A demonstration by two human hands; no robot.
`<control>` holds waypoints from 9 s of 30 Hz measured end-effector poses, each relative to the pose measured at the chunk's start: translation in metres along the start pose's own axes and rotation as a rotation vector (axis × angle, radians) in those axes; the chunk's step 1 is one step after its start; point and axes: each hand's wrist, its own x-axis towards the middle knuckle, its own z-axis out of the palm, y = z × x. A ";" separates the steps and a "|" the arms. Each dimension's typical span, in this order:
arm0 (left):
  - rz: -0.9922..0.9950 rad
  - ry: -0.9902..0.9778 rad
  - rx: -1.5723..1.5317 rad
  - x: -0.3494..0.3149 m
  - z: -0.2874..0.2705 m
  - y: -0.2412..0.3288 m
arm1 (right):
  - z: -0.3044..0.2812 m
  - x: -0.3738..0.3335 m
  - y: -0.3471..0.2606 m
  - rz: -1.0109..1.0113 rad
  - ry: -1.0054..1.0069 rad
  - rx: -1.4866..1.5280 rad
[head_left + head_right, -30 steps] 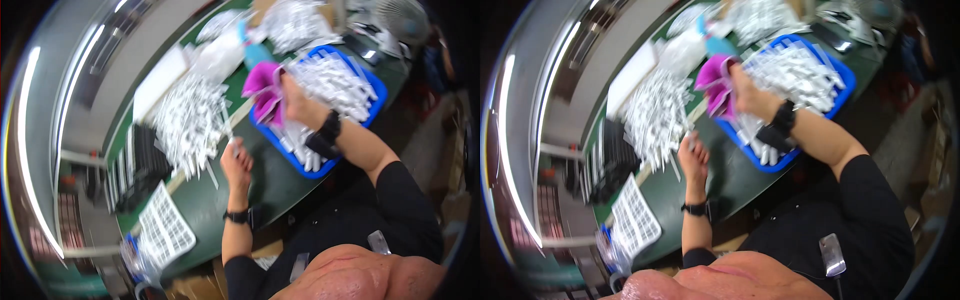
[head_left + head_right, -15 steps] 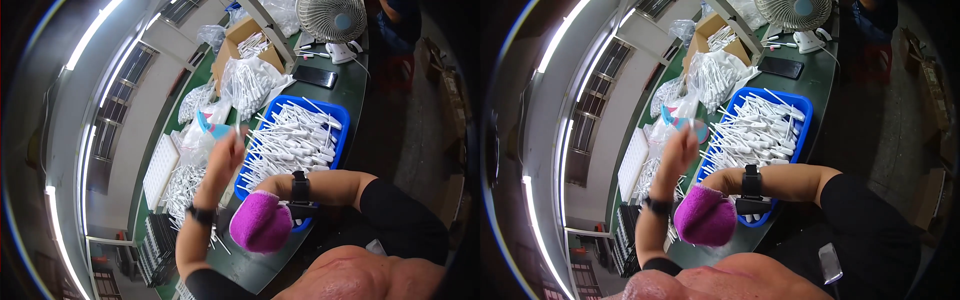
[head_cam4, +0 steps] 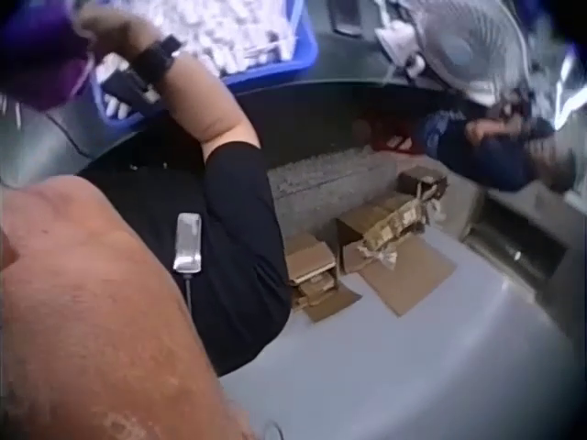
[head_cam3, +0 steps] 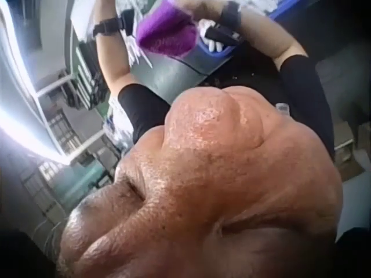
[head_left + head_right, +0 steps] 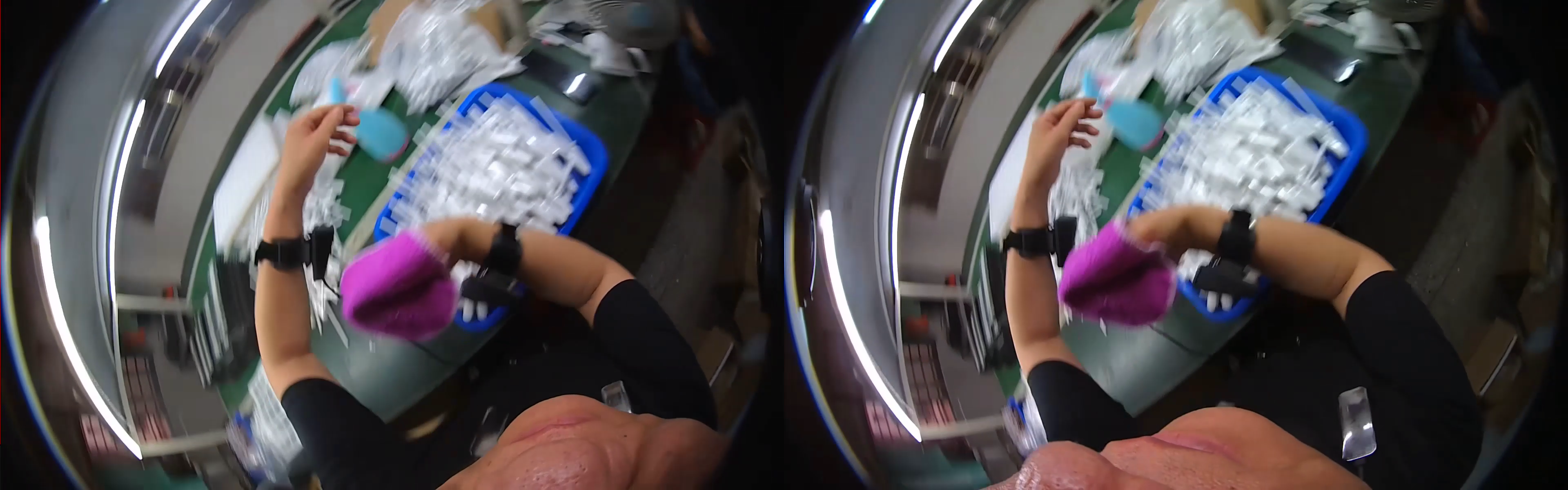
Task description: The person picks up white plastic components, wipes them with a purple cloth, and places them into a blue tray, occasionally spraying the components or the cloth with a spray bottle.
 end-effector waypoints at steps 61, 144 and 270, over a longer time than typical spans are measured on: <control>-0.029 0.543 -0.938 -0.285 0.030 -0.176 | 0.051 0.057 0.061 0.282 0.822 0.621; 0.185 1.055 -0.561 -0.193 0.070 -0.068 | 0.015 0.030 0.018 0.294 0.894 -0.136; 0.109 0.697 -0.323 -0.257 0.044 -0.088 | 0.045 0.055 0.040 0.301 0.773 -0.139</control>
